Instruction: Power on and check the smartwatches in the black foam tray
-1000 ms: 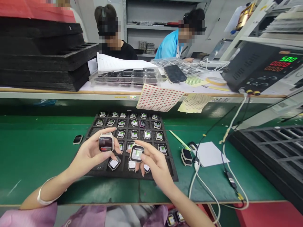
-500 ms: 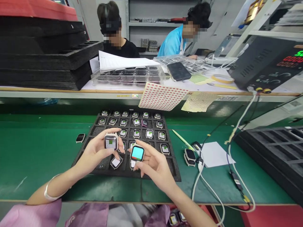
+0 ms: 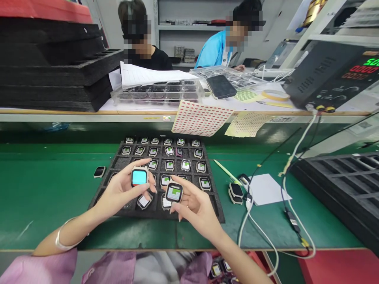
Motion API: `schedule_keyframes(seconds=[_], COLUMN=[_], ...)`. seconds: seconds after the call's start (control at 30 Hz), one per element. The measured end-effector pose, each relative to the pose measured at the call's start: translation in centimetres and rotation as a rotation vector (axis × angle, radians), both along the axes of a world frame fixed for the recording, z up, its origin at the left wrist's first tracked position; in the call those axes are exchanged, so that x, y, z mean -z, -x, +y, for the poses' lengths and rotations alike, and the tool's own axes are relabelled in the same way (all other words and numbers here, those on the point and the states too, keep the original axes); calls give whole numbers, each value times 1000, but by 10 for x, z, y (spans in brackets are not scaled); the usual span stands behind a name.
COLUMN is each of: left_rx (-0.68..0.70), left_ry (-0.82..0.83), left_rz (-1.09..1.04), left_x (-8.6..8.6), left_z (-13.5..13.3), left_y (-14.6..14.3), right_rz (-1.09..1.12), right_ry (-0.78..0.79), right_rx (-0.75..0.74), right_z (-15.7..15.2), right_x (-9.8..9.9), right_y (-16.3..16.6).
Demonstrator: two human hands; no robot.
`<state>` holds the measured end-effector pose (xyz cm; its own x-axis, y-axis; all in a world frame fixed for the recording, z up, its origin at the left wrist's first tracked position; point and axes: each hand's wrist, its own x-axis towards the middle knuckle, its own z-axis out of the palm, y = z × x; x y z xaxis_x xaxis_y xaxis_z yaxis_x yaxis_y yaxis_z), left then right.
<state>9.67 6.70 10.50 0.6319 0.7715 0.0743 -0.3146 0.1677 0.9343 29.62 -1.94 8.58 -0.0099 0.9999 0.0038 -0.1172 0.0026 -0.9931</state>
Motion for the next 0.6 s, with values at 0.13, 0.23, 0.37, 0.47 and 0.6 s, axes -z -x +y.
schedule_keyframes(seconds=[0.13, 0.23, 0.37, 0.47, 0.6], left_rx=[16, 30, 82, 57, 17], left_ry=[20, 34, -89, -439, -770], left_rz=[2, 41, 232, 614, 936], left_x=[4, 14, 38, 61, 86], left_z=[-1, 0, 5, 7, 6], left_y=[1, 7, 28, 53, 80], right_rz=[-98, -255, -729, -1003, -1197], right_ry=[43, 54, -13, -77, -153], right_rx=[7, 27, 84, 45, -17], right_z=[-5, -9, -14, -21, -34], right_x=[5, 18, 43, 61, 69], right_y=[-8, -27, -71, -100, -113])
